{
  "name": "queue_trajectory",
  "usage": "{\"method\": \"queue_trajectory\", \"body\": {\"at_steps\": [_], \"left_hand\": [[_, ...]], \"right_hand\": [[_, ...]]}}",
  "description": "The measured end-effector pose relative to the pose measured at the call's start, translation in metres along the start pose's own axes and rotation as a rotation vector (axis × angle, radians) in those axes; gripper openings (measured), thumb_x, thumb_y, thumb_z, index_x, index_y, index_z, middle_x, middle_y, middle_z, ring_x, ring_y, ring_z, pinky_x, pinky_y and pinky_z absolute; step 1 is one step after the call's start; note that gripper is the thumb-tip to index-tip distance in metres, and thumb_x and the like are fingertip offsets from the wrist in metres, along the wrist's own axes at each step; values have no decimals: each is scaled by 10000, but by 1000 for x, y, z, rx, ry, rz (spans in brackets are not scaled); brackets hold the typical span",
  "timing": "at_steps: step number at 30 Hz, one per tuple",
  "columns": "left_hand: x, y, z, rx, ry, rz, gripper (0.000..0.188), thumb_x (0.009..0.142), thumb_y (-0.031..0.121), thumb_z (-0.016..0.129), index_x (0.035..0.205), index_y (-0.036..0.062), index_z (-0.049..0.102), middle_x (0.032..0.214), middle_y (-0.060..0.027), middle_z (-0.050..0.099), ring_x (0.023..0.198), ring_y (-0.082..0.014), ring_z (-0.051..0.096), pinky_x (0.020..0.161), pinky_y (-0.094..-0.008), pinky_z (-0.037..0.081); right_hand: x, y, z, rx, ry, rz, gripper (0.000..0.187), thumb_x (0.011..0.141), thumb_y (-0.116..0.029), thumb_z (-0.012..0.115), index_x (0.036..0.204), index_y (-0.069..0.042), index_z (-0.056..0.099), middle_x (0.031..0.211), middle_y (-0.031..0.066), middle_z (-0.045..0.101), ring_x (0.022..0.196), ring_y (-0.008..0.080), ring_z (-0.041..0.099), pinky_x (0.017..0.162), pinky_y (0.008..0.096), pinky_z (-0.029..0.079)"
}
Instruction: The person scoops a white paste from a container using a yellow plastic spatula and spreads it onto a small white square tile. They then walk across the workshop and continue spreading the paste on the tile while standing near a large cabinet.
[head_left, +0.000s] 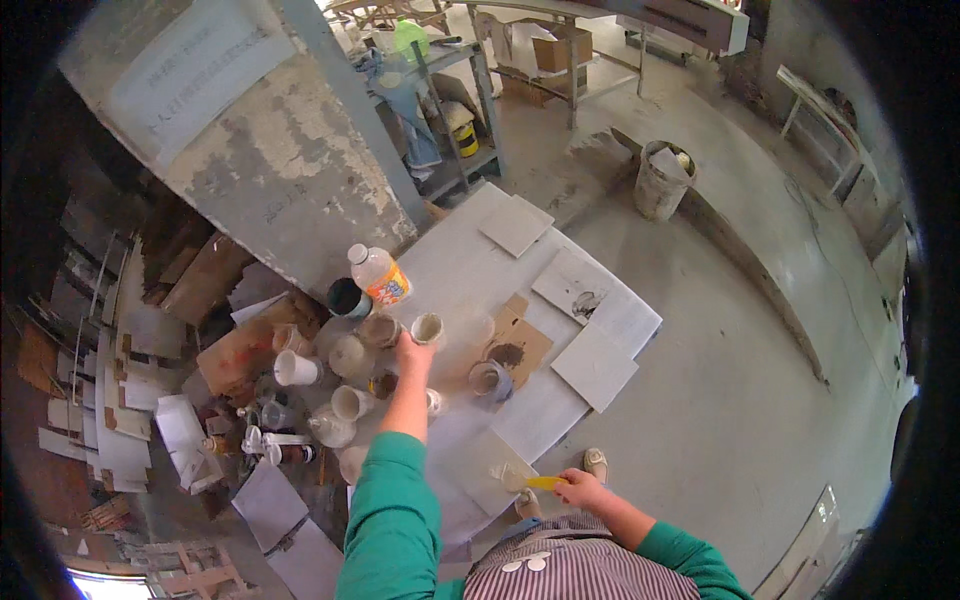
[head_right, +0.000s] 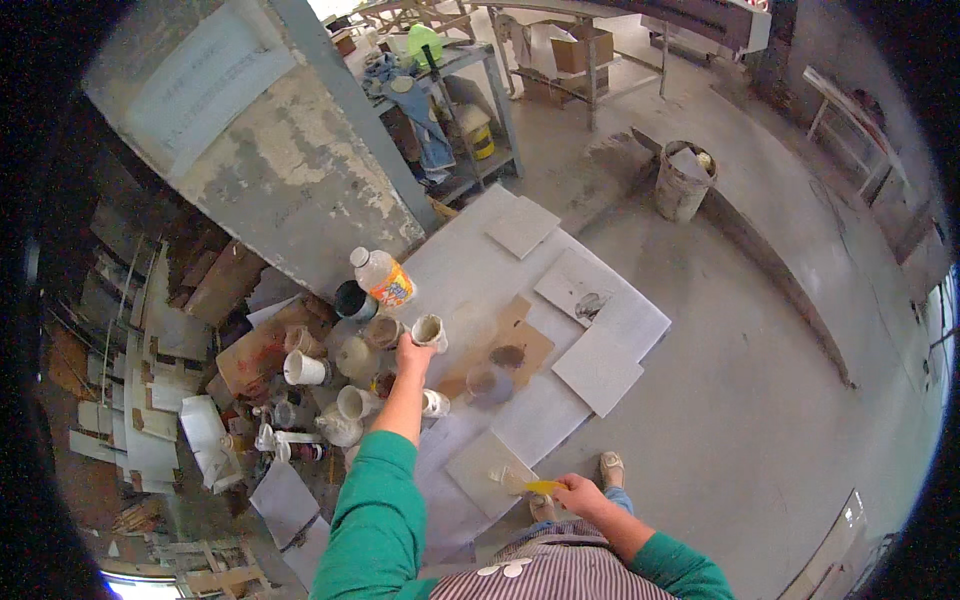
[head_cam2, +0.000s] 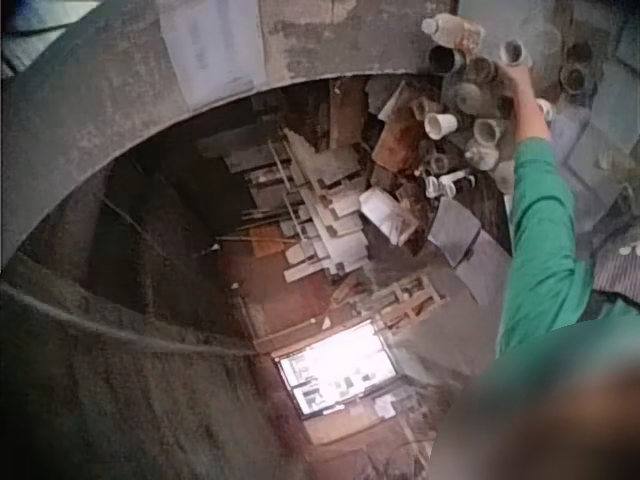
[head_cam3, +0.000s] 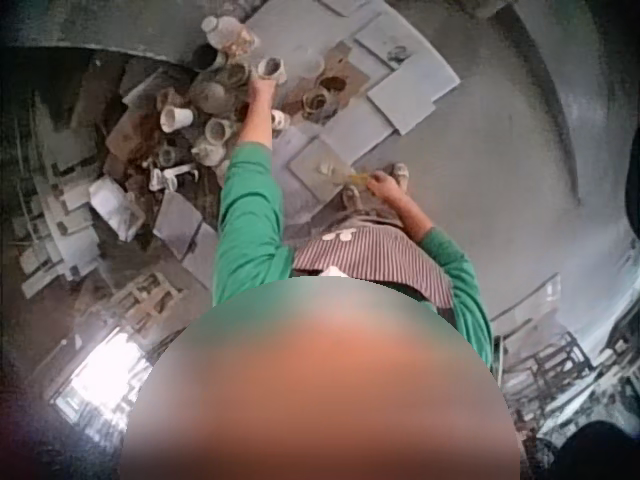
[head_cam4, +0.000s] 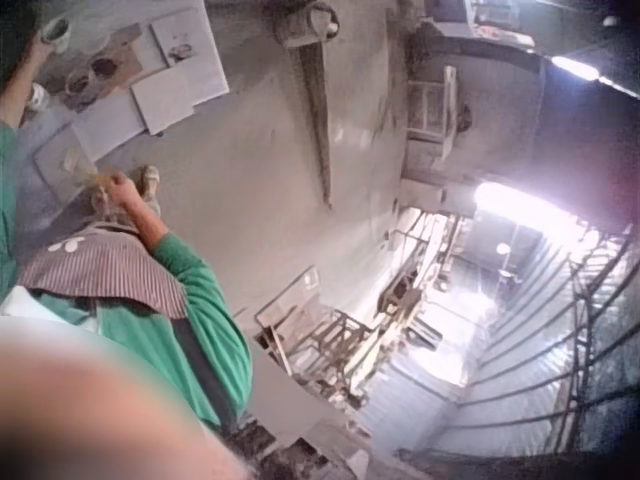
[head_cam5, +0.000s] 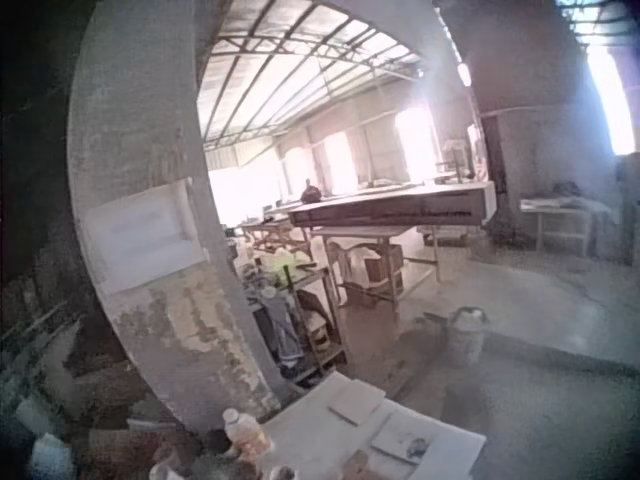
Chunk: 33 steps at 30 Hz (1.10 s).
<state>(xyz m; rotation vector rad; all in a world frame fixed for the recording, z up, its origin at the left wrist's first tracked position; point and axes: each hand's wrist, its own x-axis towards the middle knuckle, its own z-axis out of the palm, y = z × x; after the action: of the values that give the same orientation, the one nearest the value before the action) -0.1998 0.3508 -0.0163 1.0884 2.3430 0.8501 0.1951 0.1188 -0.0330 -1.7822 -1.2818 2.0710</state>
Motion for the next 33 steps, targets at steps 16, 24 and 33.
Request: {"method": "queue_trajectory", "body": {"at_steps": [16, 24, 33], "left_hand": [[2, 124, 11, 483, -419, 461, 695, 677, 171, 783, 1319, 135, 519, 1192, -181, 609, 1154, -382, 550, 988, -451, 456], [2, 150, -102, 436, -232, 604, 656, 696, 204, 789, 1280, 65, 526, 1252, -189, 564, 1215, -356, 509, 1022, -437, 438], [-27, 115, -100, 583, -226, 414, 693, 693, 241, 824, 1298, 79, 528, 1261, -195, 563, 1213, -361, 517, 1040, -442, 429]], "right_hand": [[9, -9, -6, -90, -109, -9, 347, 892, -238, 608, 1148, -7, 647, 807, 89, 705, 679, 177, 666, 643, 320, 533], [7, -16, -13, -173, -79, -19, 318, 871, -211, 598, 1109, -5, 649, 826, 110, 712, 714, 204, 681, 682, 325, 538], [5, -28, -19, -80, -193, -52, 322, 879, -239, 591, 1091, -6, 657, 842, 112, 717, 740, 220, 684, 716, 333, 537]]}}
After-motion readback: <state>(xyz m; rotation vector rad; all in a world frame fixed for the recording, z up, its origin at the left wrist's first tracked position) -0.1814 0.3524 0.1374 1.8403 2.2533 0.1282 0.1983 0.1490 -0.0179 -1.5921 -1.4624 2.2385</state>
